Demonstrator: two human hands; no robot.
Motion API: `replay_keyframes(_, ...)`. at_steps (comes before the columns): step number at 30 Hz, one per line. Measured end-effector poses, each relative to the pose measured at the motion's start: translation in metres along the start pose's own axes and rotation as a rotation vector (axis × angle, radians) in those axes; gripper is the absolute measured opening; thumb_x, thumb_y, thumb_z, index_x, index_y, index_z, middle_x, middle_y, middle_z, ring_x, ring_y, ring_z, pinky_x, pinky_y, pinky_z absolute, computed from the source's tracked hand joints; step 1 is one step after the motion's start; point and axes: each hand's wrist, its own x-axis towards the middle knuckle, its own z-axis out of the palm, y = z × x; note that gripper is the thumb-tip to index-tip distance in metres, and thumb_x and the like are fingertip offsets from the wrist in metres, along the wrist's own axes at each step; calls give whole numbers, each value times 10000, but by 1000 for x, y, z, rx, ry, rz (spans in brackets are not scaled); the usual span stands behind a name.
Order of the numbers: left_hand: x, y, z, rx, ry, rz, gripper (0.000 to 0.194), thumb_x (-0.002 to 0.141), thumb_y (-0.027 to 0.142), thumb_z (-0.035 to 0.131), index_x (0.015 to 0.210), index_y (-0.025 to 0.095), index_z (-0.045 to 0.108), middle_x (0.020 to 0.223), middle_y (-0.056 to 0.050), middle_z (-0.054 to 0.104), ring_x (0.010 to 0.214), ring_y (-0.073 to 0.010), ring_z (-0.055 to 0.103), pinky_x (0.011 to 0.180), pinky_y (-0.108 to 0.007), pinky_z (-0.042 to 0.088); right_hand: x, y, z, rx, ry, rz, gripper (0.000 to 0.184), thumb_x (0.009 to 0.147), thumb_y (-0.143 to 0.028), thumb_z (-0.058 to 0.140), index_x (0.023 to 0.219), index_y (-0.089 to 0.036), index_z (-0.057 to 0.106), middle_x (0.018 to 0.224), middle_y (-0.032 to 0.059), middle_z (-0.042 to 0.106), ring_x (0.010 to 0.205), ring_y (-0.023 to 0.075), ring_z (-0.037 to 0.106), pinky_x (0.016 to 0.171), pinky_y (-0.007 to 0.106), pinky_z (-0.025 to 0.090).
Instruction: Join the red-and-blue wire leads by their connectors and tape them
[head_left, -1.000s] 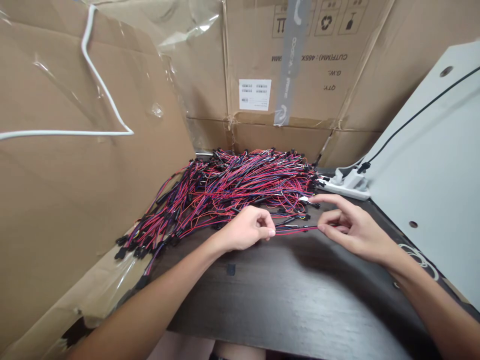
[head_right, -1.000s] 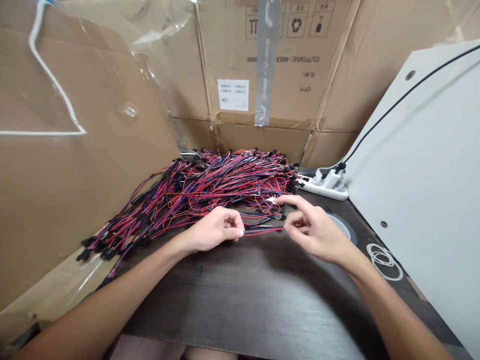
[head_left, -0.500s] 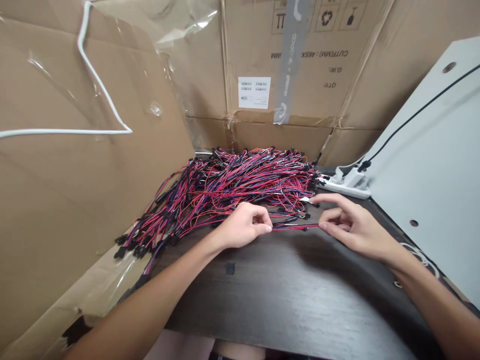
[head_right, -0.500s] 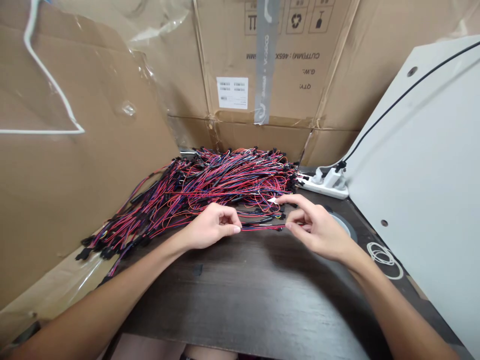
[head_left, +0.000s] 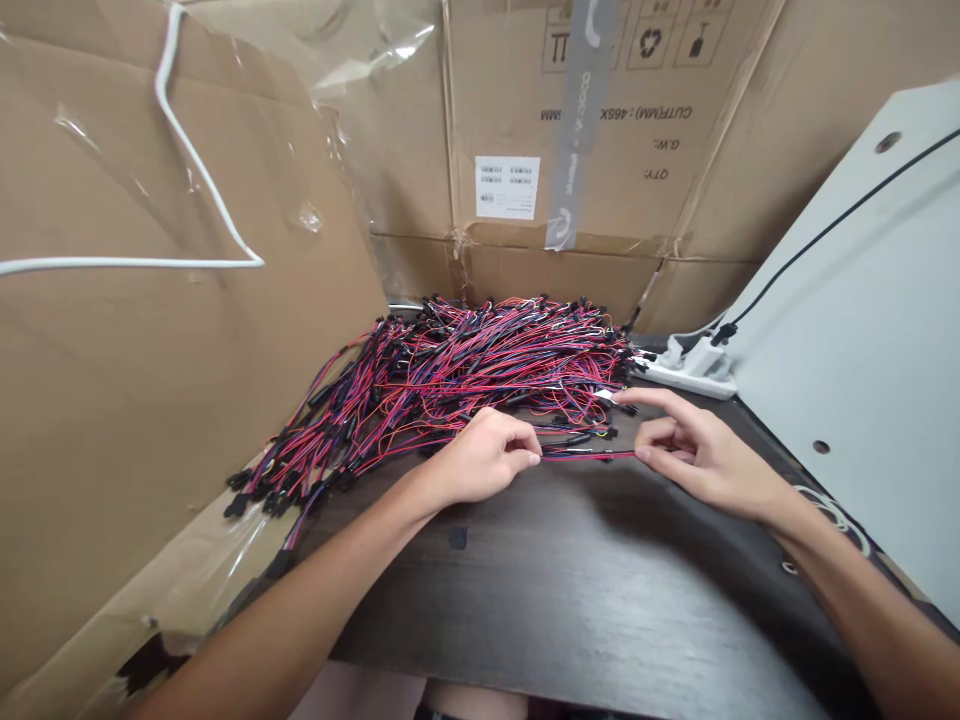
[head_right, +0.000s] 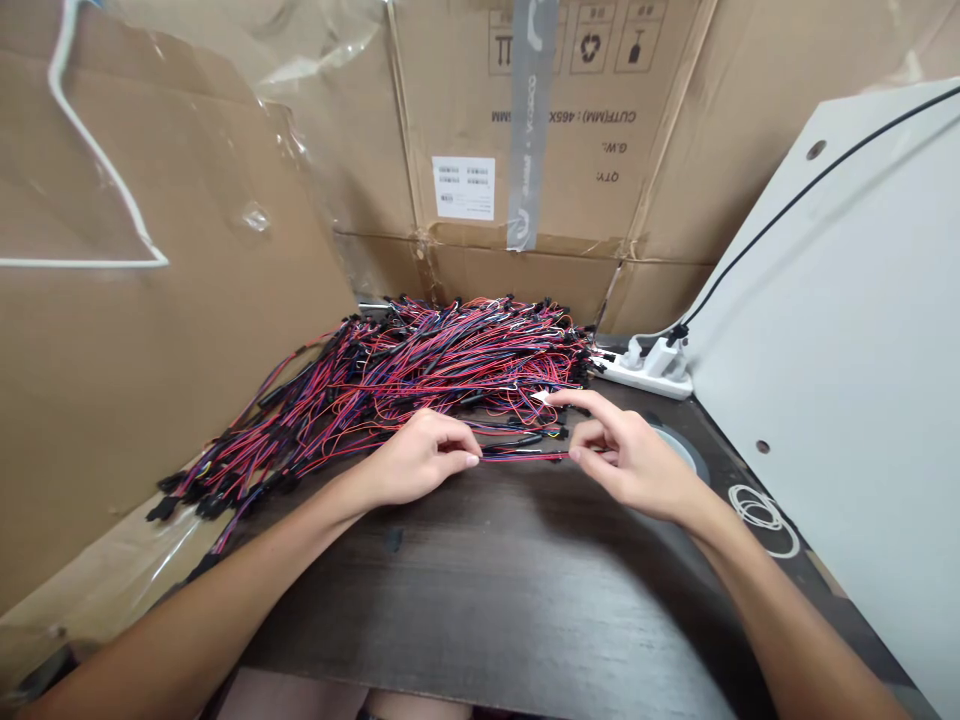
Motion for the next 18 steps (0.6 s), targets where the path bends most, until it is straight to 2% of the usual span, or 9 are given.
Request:
replay_keyframes(8, -1, 2, -3, 96, -6, 90, 190, 831, 118, 550, 750, 136, 721, 713, -34, 684, 643, -127, 593, 650, -243, 425, 1, 1, 1, -65, -43, -43, 463, 862, -160, 455, 1320, -186, 397, 633, -32, 538, 541, 101, 447, 506, 195, 402)
replay_keyframes(15, -2, 4, -2, 148, 42, 114, 206, 833, 91, 535, 728, 131, 708, 675, -29, 653, 608, -124, 558, 625, -243, 411, 0, 5, 4, -1, -60, -21, 483, 885, -170, 440, 1358, -197, 346, 808, 35, 662, 728, 151, 623, 662, 258, 498)
replay_keyframes(18, -2, 4, -2, 163, 51, 127, 207, 835, 92, 535, 729, 129, 708, 666, -28, 648, 601, -123, 551, 630, -246, 409, 1, 2, 6, -40, -106, 4, 501, 880, -178, 453, 1367, -203, 339, 807, 28, 683, 711, 151, 632, 627, 243, 483)
